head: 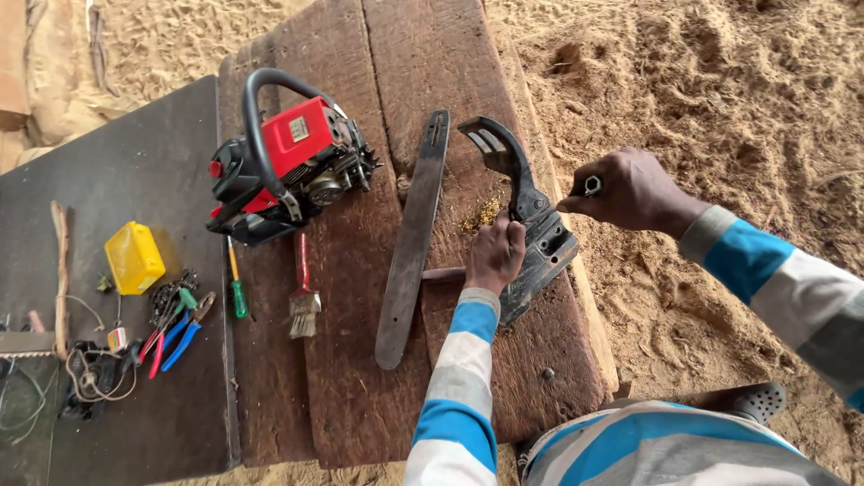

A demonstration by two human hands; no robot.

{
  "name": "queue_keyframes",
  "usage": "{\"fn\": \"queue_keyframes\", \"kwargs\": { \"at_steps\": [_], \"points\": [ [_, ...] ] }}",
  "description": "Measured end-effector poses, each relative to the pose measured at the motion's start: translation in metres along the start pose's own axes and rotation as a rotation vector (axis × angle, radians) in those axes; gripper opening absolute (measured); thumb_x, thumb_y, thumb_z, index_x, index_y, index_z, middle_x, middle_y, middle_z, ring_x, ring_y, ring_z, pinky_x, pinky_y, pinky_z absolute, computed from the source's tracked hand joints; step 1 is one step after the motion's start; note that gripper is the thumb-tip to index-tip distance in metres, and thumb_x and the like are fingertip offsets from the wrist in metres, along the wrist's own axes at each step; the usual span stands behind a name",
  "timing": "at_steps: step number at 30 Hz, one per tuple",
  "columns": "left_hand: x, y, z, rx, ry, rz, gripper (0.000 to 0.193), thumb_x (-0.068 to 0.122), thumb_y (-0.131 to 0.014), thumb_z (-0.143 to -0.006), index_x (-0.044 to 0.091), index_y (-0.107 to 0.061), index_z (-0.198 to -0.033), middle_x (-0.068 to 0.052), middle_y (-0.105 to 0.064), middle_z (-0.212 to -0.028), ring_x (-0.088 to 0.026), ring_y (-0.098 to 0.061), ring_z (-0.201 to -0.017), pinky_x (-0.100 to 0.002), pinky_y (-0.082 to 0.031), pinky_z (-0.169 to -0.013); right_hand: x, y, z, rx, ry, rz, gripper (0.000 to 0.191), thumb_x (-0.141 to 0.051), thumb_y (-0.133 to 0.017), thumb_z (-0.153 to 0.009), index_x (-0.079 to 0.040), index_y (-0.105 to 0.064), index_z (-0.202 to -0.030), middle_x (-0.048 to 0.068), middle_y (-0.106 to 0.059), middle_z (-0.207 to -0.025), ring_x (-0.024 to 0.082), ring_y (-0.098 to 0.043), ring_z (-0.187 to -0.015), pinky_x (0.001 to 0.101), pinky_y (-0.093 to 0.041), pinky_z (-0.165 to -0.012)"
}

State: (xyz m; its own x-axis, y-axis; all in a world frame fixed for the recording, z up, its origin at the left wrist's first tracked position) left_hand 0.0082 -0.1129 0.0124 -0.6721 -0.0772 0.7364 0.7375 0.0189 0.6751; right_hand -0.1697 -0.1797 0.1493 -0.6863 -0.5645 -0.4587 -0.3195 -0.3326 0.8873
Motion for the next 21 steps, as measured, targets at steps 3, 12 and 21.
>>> {"fn": "queue_keyframes", "kwargs": {
  "at_steps": [3, 12, 21],
  "points": [
    [0.001, 0.002, 0.001, 0.082, -0.066, -0.005, 0.066, 0.052, -0.020, -0.106, 0.003, -0.059, -0.087, -0.007, -0.054, -0.057, -0.023, -0.060, -0.051, -0.043, -0.055, -0.052, 0.002, -0.003, 0.001, -0.025, -0.128, -0.203, 0.027, -0.042, -0.074, -0.089, -0.016, -0.079, -0.085, 0.003, -0.075, -0.068, 0.012, -0.064, -0.047, 0.0288, -0.052, -0.040],
    [-0.003, -0.001, -0.001, -0.024, 0.024, 0.040, 0.061, 0.047, -0.021, -0.105, 0.003, -0.060, -0.090, -0.010, -0.052, -0.053, -0.025, -0.058, -0.048, -0.042, -0.054, -0.049, 0.005, 0.012, -0.009, -0.078, 0.143, 0.410, 0.046, -0.054, -0.065, -0.098, -0.017, -0.064, -0.070, 0.000, -0.043, -0.051, 0.013, -0.033, -0.043, 0.0305, -0.030, -0.041],
    [0.000, 0.000, -0.001, 0.026, 0.000, -0.019, 0.052, 0.042, -0.027, -0.102, 0.003, -0.060, -0.093, -0.014, -0.054, -0.052, -0.027, -0.060, -0.046, -0.044, -0.054, -0.048, -0.010, -0.001, 0.022, 0.283, 0.626, 0.189, 0.032, -0.012, -0.048, -0.107, -0.017, -0.061, -0.078, -0.006, -0.039, -0.051, 0.007, -0.034, -0.043, 0.0259, -0.029, -0.033]
  ]
}}
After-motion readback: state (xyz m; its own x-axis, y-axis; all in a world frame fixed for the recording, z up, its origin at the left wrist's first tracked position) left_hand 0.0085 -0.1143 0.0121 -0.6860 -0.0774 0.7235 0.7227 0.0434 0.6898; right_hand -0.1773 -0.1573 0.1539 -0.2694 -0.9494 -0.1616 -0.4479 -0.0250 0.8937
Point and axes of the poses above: each hand's wrist, its own z-axis away from the middle knuckle, its own y-axis out of the back of the hand, x = y × z, the point moved 4 cm from there along -z, towards the middle knuckle
